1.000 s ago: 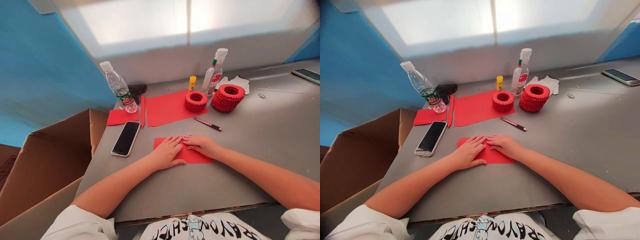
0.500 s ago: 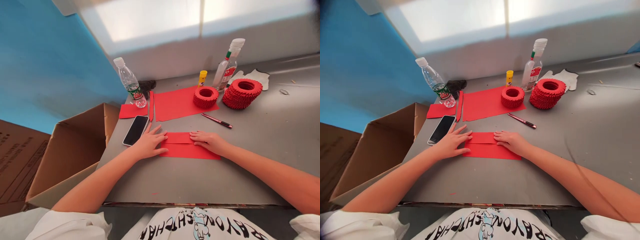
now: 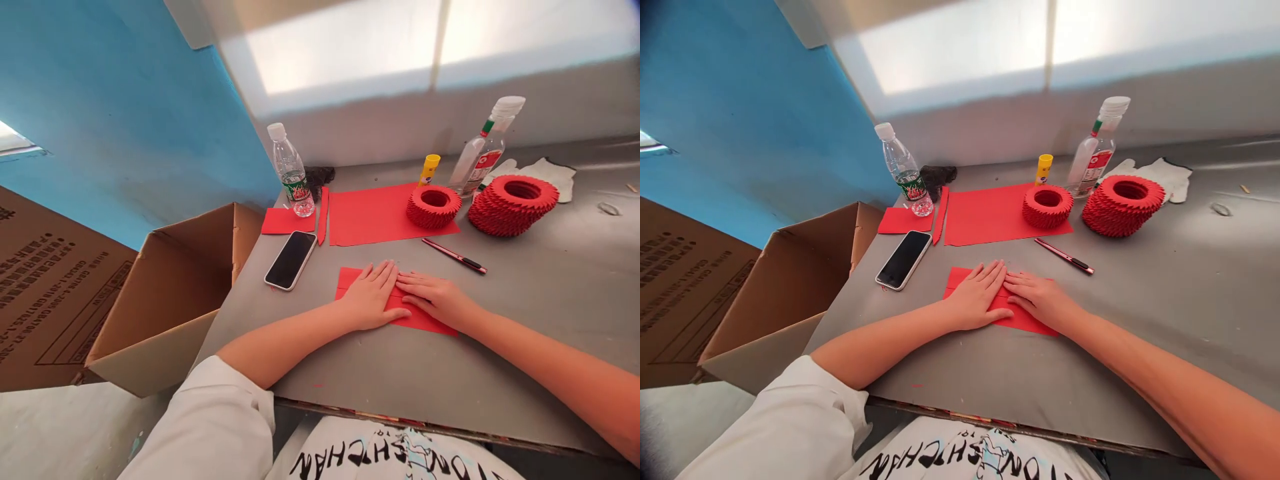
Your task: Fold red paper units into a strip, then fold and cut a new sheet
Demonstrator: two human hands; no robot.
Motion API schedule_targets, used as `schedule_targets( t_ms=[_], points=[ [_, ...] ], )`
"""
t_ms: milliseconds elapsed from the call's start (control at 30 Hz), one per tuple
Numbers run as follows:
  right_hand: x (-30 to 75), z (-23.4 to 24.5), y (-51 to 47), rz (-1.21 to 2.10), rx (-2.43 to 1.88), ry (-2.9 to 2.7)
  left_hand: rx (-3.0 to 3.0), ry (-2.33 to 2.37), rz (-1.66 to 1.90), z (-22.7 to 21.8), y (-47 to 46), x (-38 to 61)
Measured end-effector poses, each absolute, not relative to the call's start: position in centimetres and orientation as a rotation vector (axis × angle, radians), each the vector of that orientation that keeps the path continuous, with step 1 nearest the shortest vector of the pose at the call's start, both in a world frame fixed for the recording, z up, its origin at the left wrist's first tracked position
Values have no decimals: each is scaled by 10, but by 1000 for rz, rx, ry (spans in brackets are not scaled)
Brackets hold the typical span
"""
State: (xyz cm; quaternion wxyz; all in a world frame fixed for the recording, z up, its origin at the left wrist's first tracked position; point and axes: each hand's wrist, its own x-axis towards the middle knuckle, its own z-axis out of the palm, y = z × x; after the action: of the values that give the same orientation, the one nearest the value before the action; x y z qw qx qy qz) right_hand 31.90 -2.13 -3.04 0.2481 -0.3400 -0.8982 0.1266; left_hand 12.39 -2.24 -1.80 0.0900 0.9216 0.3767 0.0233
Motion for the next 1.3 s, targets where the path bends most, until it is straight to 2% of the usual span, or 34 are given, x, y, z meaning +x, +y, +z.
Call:
schedule_targets(
  t_ms=[500, 733, 900, 1033, 1300],
  points=[
    [319, -30, -22, 299, -928, -2447, 2711, 1039, 32, -14, -13, 101],
    [359, -29, -26, 317, -1027, -2514, 2739, 989, -3, -12, -9, 98],
    [382, -8, -26, 253, -1170, -2451, 2762, 1007, -2, -13, -9, 99],
    [341, 7, -24, 245, -1172, -2309, 2776, 997, 13, -13, -9, 99],
    [290, -36, -21, 453, -1164, -2411, 2774, 1002, 58, -13, -11, 100]
  ],
)
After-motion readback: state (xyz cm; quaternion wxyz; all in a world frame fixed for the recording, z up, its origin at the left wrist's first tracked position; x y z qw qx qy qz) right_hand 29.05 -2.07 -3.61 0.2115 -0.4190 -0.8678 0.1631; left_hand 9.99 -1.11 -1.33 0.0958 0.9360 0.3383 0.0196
